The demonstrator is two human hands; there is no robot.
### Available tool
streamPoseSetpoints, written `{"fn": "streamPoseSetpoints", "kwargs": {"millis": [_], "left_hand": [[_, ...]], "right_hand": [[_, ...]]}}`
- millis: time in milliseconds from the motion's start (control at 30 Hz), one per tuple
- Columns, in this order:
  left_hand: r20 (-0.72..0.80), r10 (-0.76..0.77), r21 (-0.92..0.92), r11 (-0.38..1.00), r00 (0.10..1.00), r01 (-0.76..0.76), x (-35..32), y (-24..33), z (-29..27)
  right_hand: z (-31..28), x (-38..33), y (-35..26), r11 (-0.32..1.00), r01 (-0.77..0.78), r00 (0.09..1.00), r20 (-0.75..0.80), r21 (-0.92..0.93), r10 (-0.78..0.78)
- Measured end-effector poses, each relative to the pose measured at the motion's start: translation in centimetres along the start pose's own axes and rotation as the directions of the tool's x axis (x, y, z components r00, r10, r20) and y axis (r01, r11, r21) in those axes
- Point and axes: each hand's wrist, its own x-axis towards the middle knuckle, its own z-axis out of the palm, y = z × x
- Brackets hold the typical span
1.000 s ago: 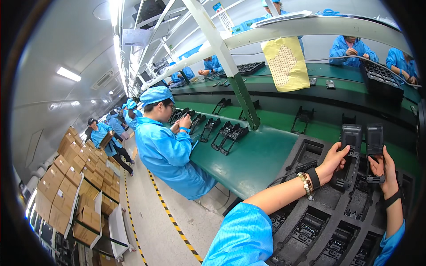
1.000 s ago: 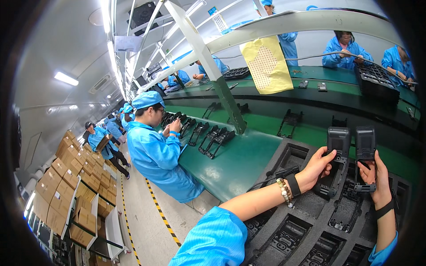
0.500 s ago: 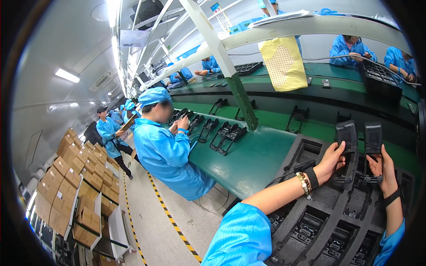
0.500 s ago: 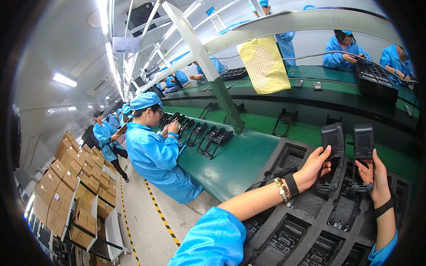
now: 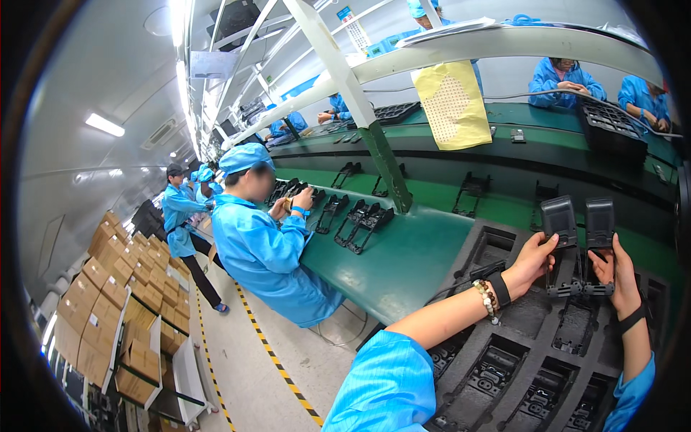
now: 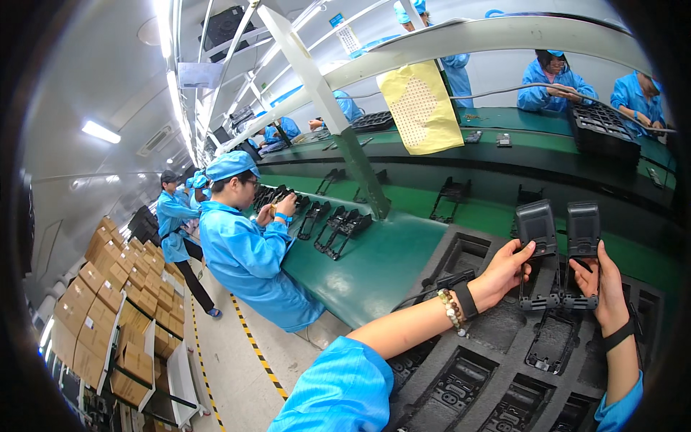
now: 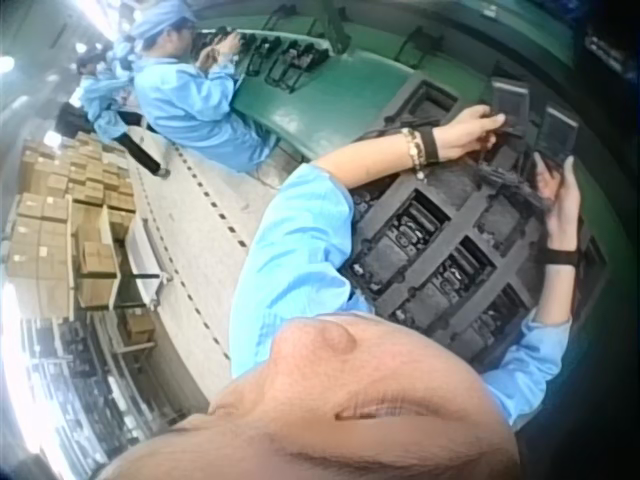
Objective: Inspecting and placing plastic component housings into protective foam trays on a factory assembly line.
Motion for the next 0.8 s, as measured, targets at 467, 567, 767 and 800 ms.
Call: {"fn": "streamPoseSetpoints", "kwargs": {"millis": [467, 567, 767, 800], "left_hand": [[0.021, 0.0, -0.007, 1.0, 1.0, 0.0, 0.2, -0.2, -0.2], [0.024, 0.016, -0.077, 0.997, 1.0, -0.015, 0.2, -0.1, -0.6], [0.104, 0.069, -0.267, 0.963, 0.992, -0.039, 0.1, 0.3, 0.1], [0.133, 0.067, -0.327, 0.945, 0.989, -0.02, 0.0, 0.4, 0.3]], "right_hand": [[-0.1, -0.1, -0.1, 0.999, 0.021, 1.0, 0.023, -0.038, -0.021], [0.2, -0.2, -0.2, 0.997, 0.028, 0.999, 0.044, -0.068, -0.025], [0.3, -0.4, -0.1, 0.994, 0.071, 0.997, 0.034, -0.088, -0.069], [0.0, -0.2, 0.1, 0.993, 0.08, 0.997, 0.023, -0.083, -0.078]]}}
